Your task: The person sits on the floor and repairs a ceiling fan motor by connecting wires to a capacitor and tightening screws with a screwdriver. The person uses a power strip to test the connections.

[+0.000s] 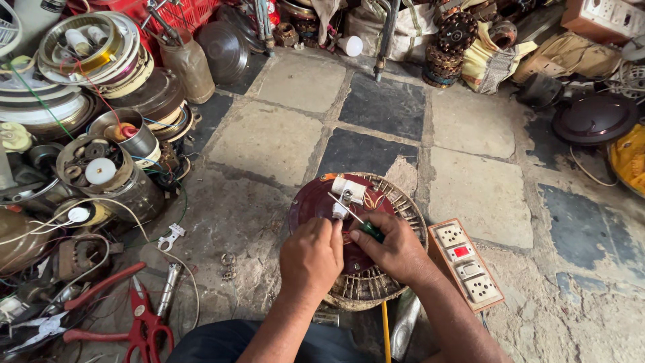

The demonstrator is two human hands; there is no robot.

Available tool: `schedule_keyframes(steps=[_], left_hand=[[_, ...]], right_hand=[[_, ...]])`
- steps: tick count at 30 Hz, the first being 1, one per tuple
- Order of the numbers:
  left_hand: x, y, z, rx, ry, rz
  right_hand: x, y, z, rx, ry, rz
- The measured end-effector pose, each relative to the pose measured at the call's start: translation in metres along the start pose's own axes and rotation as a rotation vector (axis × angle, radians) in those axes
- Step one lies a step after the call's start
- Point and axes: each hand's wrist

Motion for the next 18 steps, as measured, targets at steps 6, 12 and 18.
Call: schedule_keyframes(steps=[6,12,18], left_hand=[[0.007,0.002,0.018,-0.186,0.480,0.177],[-0.003,0.001,0.020,-0.033,0.549,0.436],[-0.018,0.006,0.016,-0.152,0.395,0.213]], right_hand=[[-0.004,-0.001,-0.004,-0.026,-0.060,-0.075],[-0.007,-0.002,-0.004,-0.039,-0.077,-0.063],[-0.006,-0.002,-0.005,-0.063,-0.036,0.012]])
Point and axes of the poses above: each hand's wrist, its own y-axis away from the middle knuckle, its own z-axis out of the back of the hand, x = y × z, and after that the axes turned 9 degrees about y, right-handed
